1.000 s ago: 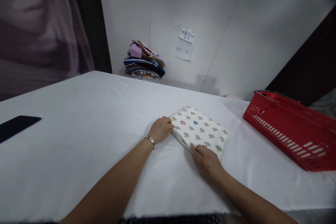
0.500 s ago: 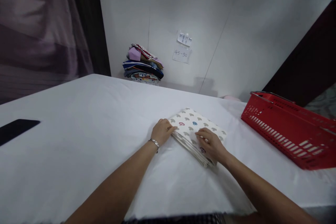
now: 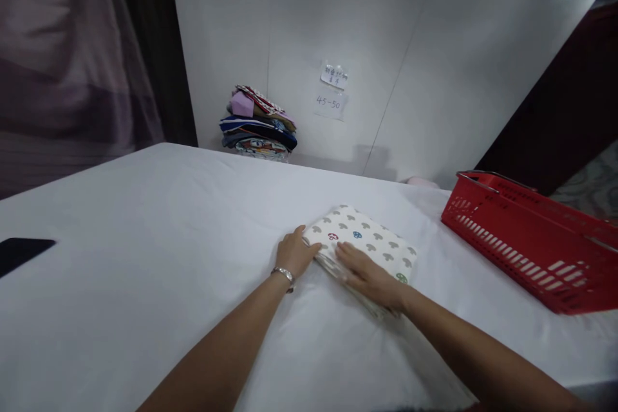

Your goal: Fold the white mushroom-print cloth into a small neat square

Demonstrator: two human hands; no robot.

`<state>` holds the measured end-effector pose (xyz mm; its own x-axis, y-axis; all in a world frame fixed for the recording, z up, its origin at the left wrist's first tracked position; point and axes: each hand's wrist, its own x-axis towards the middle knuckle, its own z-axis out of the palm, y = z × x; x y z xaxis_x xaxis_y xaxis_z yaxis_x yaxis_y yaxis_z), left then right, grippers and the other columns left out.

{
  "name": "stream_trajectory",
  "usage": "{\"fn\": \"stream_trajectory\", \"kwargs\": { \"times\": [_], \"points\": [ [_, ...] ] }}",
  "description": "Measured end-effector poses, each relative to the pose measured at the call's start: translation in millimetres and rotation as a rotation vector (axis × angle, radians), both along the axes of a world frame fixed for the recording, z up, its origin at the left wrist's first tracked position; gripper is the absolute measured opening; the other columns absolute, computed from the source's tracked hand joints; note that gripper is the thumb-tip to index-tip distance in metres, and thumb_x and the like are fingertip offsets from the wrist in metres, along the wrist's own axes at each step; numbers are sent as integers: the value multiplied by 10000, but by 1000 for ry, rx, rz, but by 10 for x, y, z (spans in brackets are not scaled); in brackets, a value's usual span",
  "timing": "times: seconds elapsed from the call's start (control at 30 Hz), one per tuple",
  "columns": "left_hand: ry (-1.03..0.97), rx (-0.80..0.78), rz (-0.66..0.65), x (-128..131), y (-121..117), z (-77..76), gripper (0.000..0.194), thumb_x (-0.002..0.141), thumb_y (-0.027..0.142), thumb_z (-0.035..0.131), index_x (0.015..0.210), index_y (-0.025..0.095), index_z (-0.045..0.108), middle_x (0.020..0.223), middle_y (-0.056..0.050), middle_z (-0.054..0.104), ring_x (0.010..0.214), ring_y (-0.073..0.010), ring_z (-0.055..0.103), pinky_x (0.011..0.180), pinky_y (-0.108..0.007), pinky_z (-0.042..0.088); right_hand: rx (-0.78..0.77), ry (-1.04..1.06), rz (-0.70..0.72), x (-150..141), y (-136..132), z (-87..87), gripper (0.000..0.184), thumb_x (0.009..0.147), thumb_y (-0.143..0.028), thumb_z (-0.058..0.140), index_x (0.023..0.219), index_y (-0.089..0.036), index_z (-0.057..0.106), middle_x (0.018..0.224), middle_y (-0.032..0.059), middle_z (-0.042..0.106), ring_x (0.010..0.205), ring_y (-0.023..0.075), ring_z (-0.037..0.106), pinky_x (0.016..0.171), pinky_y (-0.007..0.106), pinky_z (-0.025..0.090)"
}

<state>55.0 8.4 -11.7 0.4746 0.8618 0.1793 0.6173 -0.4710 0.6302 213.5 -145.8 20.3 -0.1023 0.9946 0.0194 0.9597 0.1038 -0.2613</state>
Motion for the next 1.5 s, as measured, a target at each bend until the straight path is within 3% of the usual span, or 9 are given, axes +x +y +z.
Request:
{"fn": "stream_trajectory", "kwargs": {
  "times": [0.1, 0.23, 0.4, 0.6, 0.8, 1.0, 1.17, 1.4, 1.5],
  "points": [
    [46, -47, -20, 6, 15, 13, 633, 766, 443, 561, 1309, 147, 430, 1222, -140, 575, 1154, -279, 487, 955, -383, 347, 122, -57, -157, 334, 149, 57, 631, 930, -569, 263, 1456, -221, 234, 1521, 56, 138, 1396, 214, 83, 1130, 451, 109],
    [61, -94, -29, 3, 38, 22, 687, 749, 466, 564, 1333, 140, 406, 1233, -145, 567, 1170, -280, 478, 959, -375, 340, 56, -205, -366, 765, 316, -168, 610, 933, -530, 280, 1428, -175, 304, 1510, 105, 177, 1392, 263, 95, 1103, 513, 109],
    [67, -110, -16, 13, 60, 35, 750, 723, 480, 583, 1351, 127, 373, 1285, -155, 529, 1209, -284, 444, 979, -371, 326, 6, -166, -399, 919, 337, -333, 597, 924, -530, 292, 1410, -186, 334, 1510, 90, 188, 1391, 259, 115, 1097, 512, 129],
    [118, -170, -33, 40, 96, 118, 767, 701, 474, 603, 1349, 139, 368, 1291, -168, 523, 1209, -301, 450, 984, -392, 321, -1, 176, -483, 1048, 621, -15, 548, 883, -486, 434, 1352, -202, 436, 1439, 85, 364, 1331, 254, 303, 1107, 381, 224],
    [59, -296, -34, 52, 139, 148, 804, 654, 427, 649, 1363, 184, 357, 1151, -109, 611, 1069, -274, 549, 887, -344, 397, -235, 364, -541, 1265, 1204, 179, 781, 735, -484, 661, 1396, -177, 381, 1379, 141, 438, 1201, 299, 469, 1017, 400, 370],
    [-157, -336, -50, 82, 88, 73, 796, 634, 254, 656, 1366, 196, 347, 1185, -85, 576, 972, -210, 575, 870, -296, 419, -442, 592, -495, 1312, 1569, 276, 973, 613, -454, 761, 1431, -208, 294, 1418, 147, 383, 1195, 294, 482, 966, 401, 432],
    [-329, -462, -46, 79, 88, 86, 850, 598, 161, 693, 1372, 186, 341, 1198, -96, 550, 910, -175, 588, 824, -268, 458, -563, 748, -382, 1353, 1650, 486, 1029, 557, -337, 798, 1433, -210, 273, 1328, 130, 502, 1094, 264, 569, 908, 384, 491],
    [-547, -950, -142, -12, 60, 325, 761, 754, 266, 621, 1411, 149, 255, 1307, -136, 518, 1062, -197, 582, 797, -264, 503, -381, 657, -255, 1339, 1455, 1041, 965, 544, -224, 781, 1404, -237, 344, 1296, 100, 532, 1091, 264, 565, 903, 374, 495],
    [-494, -885, -221, -11, 155, 673, 751, 703, 194, 654, 1379, 143, 330, 1241, -131, 576, 1023, -215, 600, 810, -308, 502, -226, 560, -153, 1341, 1343, 1377, 900, 553, -209, 775, 1373, -223, 403, 1229, 94, 582, 1065, 259, 578, 927, 396, 476]
  ]
}}
